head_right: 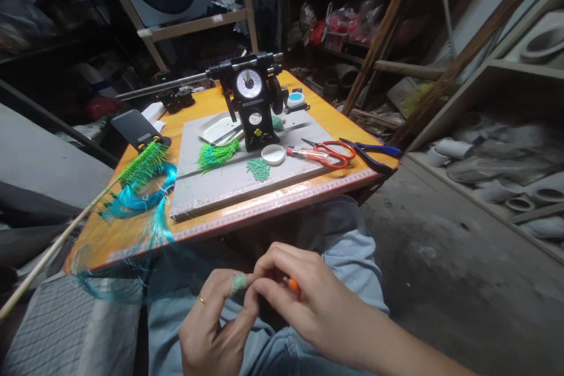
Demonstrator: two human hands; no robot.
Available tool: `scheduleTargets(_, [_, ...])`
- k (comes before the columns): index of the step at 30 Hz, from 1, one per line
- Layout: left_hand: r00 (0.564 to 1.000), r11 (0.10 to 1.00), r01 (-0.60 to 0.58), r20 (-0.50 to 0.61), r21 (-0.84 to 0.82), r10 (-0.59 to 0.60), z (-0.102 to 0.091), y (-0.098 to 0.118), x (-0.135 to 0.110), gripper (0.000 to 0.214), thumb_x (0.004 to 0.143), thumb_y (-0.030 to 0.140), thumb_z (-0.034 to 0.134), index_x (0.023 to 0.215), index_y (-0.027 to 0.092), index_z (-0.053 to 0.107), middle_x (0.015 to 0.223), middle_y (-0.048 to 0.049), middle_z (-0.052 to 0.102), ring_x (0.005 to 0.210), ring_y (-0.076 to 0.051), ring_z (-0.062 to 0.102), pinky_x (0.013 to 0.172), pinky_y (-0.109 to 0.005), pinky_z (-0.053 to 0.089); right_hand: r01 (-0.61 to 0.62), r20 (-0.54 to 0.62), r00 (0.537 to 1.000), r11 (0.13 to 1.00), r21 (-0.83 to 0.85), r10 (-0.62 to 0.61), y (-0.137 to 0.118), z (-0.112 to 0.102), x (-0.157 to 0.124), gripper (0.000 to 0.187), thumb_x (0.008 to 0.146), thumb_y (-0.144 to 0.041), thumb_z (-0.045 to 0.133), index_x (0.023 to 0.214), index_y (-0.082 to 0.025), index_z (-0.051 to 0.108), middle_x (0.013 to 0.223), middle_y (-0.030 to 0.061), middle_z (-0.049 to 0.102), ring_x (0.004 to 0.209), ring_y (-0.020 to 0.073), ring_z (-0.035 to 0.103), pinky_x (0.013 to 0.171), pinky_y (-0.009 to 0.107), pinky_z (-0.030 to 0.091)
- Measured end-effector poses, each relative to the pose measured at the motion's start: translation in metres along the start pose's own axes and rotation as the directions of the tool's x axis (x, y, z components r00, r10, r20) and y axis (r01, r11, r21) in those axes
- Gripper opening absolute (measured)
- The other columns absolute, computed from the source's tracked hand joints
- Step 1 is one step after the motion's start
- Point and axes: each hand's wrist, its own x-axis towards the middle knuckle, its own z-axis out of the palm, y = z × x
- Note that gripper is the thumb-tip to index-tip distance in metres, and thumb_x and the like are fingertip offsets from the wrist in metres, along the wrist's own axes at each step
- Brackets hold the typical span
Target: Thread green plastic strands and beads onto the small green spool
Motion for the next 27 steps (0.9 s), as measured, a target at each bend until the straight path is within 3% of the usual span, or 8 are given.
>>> scheduleTargets(3, [0.992,0.99,0.119,-0.038,-0.08,-0.122,0.002,0.003,0.0,0.018,0.078,0.004,0.062,0.081,0.021,0.065,0.071,0.0012,0.062,0.065,-0.013,0.058,0.061,-0.023,0.046,-0.033,0.008,0.999,0.999,0.0,0.033,-0.001,-0.003,0.0,0.011,0.095,-0.022,0.049,0.101,-0.021,0.057,0.091,0.0032,0.058,0.075,0.0136,0.054,0.06,0.023,0.041])
scheduleTargets(8, [0.937,0.913,0.328,-0.042,-0.241,-0.348,0.008,0.009,-0.001,0.013,0.075,0.007,0.063,0.07,0.019,0.063,0.065,0.002,0.058,0.06,-0.012,0.056,0.057,-0.02,0.045,0.03,0.019,0.999,0.999,-0.013,-0.03,0.002,0.001,0.0,0.009,0.092,-0.016,0.05,0.087,-0.019,0.057,0.082,0.0011,0.054,0.069,0.0117,0.05,0.056,0.022,0.038])
scheduleTargets(11, [0.847,0.791,0.473,-0.05,-0.388,-0.53,0.01,0.011,0.0,0.011,0.069,0.008,0.067,0.065,0.018,0.063,0.063,0.0025,0.06,0.058,-0.011,0.057,0.058,-0.018,0.047,0.043,-0.001,0.999,0.999,0.01,-0.043,0.005,0.005,-0.001,0.01,0.092,-0.016,0.05,0.085,-0.018,0.057,0.08,0.0009,0.052,0.067,0.0113,0.048,0.055,0.023,0.037])
scheduleTargets(14, [0.74,0.603,0.562,0.017,-0.566,-0.673,0.011,0.01,0.001,0.013,0.068,0.016,0.074,0.063,0.017,0.062,0.059,0.0032,0.06,0.054,-0.008,0.055,0.054,-0.014,0.045,0.018,-0.029,0.999,0.999,0.039,-0.017,0.008,0.009,-0.004,0.011,0.093,-0.019,0.05,0.089,-0.018,0.06,0.081,0.0022,0.054,0.07,0.0126,0.051,0.058,0.024,0.039])
scheduleTargets(18, [0.685,0.443,0.564,0.095,-0.697,-0.722,0.009,0.007,0.002,0.024,0.068,0.031,0.08,0.065,0.014,0.063,0.056,0.0026,0.06,0.052,-0.005,0.052,0.052,-0.011,0.042,-0.095,0.022,0.995,0.99,0.105,0.093,0.009,0.014,-0.008,0.015,0.092,-0.028,0.055,0.092,-0.019,0.067,0.082,0.0024,0.056,0.073,0.0138,0.054,0.062,0.025,0.041])
scheduleTargets(22, [0.655,0.434,0.574,0.071,-0.695,-0.752,0.008,0.01,0.005,0.027,0.064,0.034,0.084,0.065,0.014,0.065,0.058,0.0016,0.063,0.055,-0.006,0.056,0.053,-0.011,0.044,-0.186,0.129,0.979,0.955,0.229,0.16,0.012,0.024,-0.011,0.017,0.081,-0.033,0.07,0.086,-0.017,0.073,0.075,-0.0003,0.052,0.064,0.0111,0.05,0.055,0.022,0.038])
scheduleTargets(27, [0.629,0.437,0.588,0.044,-0.681,-0.776,0.009,0.015,0.007,0.03,0.059,0.037,0.086,0.064,0.015,0.066,0.056,0.002,0.065,0.051,-0.005,0.055,0.052,-0.01,0.045,-0.206,0.085,0.978,0.952,0.227,0.192,0.012,0.033,-0.011,0.014,0.084,-0.023,0.064,0.076,-0.015,0.073,0.071,0.0,0.055,0.063,0.0103,0.051,0.055,0.022,0.037])
